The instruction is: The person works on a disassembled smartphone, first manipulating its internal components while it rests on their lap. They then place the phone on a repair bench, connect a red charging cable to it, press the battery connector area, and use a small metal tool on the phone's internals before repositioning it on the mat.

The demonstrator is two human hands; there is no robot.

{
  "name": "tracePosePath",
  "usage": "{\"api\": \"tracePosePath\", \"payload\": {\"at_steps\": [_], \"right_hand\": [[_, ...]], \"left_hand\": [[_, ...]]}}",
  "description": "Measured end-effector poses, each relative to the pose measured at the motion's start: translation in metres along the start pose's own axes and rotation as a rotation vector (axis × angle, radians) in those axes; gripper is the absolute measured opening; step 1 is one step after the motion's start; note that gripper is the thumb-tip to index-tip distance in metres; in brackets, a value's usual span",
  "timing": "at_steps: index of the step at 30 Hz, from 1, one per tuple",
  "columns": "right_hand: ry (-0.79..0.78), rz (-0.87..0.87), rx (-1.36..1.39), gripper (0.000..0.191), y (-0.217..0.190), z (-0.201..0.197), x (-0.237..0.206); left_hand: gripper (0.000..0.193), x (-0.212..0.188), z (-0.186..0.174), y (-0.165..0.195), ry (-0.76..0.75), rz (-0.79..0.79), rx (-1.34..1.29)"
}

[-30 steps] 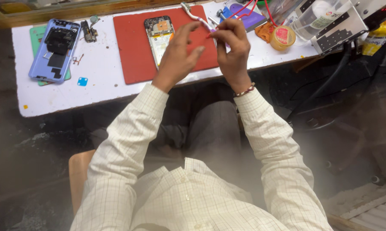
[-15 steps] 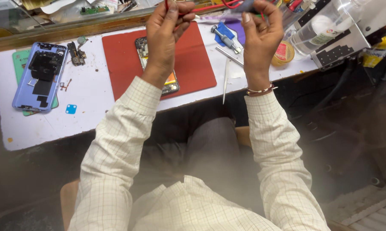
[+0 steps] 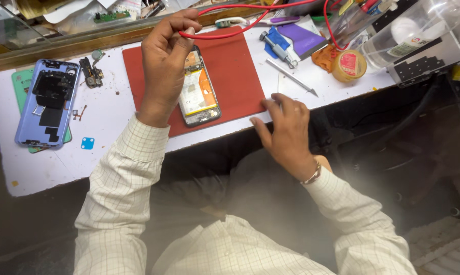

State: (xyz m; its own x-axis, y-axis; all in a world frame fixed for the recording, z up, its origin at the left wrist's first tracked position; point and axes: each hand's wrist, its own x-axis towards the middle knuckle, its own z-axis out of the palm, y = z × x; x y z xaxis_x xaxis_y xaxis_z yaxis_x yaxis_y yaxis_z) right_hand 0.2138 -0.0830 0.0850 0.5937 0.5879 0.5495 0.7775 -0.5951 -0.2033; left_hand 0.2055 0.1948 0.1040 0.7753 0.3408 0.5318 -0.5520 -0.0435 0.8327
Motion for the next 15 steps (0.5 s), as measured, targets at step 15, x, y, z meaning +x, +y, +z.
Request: {"api": "tracePosePath", "payload": {"at_steps": [15], "right_hand": [[0.087, 0.029, 0.338, 0.029, 0.095, 0.024, 0.058]], "left_hand": [[0.011, -0.049, 0.039, 0.026, -0.112, -0.024, 0.324]]}}
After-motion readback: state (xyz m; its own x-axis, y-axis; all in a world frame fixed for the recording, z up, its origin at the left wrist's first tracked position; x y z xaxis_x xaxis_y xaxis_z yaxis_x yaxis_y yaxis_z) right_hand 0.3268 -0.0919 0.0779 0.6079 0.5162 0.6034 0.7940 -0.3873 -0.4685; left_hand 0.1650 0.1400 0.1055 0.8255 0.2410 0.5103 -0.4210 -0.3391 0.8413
